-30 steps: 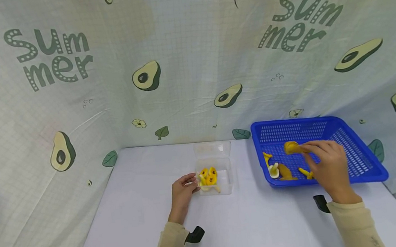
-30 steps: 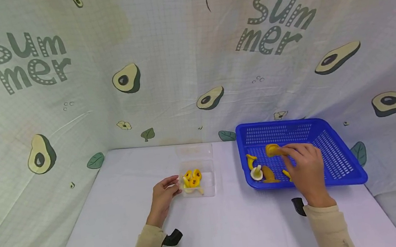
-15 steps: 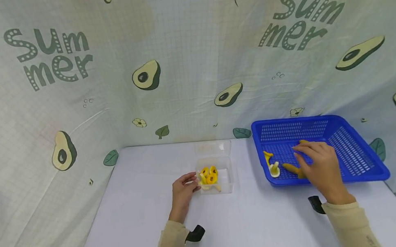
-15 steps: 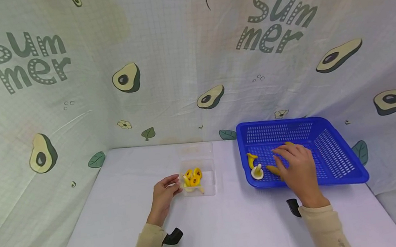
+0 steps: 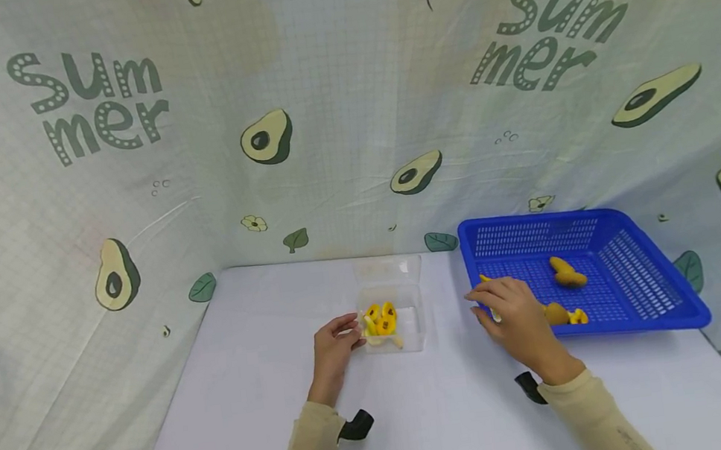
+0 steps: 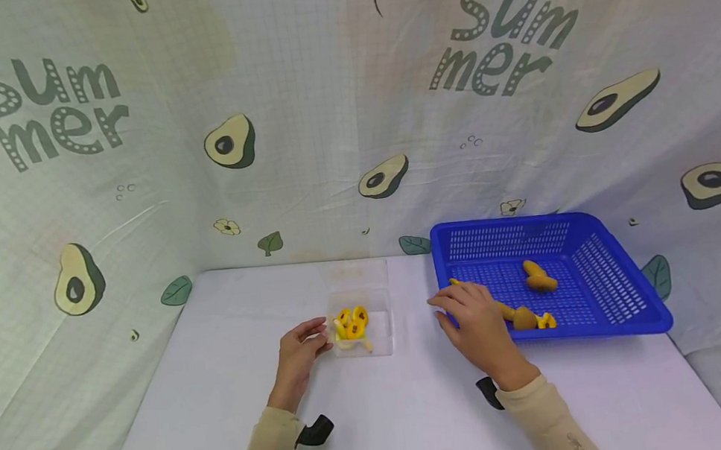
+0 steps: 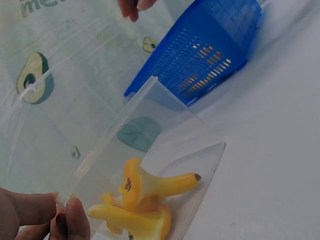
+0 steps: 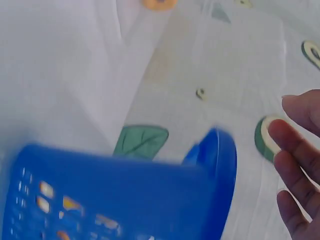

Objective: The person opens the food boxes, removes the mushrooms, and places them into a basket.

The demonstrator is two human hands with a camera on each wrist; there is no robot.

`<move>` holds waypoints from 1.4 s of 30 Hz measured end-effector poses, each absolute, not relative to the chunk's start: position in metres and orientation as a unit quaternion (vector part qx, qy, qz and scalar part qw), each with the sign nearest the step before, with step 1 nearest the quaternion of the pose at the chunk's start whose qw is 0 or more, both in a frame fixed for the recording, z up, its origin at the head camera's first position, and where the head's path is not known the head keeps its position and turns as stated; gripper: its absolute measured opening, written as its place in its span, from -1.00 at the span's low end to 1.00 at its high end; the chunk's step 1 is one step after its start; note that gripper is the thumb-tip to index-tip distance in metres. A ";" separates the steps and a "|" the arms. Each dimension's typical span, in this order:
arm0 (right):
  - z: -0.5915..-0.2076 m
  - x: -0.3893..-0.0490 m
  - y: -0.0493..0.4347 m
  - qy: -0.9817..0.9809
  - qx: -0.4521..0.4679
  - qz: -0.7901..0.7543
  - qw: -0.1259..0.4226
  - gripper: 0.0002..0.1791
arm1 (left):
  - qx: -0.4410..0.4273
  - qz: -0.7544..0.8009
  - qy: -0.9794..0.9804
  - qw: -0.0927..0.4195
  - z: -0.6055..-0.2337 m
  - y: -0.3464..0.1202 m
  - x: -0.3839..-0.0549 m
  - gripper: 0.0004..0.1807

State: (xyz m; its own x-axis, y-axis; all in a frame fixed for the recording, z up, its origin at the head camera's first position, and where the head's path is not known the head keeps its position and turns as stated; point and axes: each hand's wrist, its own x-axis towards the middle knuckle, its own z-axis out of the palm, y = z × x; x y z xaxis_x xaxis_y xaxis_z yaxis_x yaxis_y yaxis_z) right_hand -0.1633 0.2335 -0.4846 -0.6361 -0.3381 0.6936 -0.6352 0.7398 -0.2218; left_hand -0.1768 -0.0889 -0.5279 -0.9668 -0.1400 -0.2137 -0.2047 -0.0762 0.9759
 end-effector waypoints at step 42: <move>-0.494 -0.196 0.111 -0.884 0.383 0.210 0.168 -0.64 | -0.099 0.736 0.670 0.009 -0.526 -0.088 -0.173 -0.68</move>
State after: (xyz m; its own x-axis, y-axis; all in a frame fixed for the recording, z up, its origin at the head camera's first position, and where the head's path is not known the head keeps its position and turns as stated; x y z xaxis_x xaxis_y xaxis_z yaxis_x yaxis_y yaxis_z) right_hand -0.1956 0.1110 -0.4943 -0.6511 -0.6058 0.4574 -0.7468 0.6189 -0.2434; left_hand -0.1734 -0.0883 -0.5263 -0.9804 -0.1197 -0.1566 -0.1447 -0.1023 0.9842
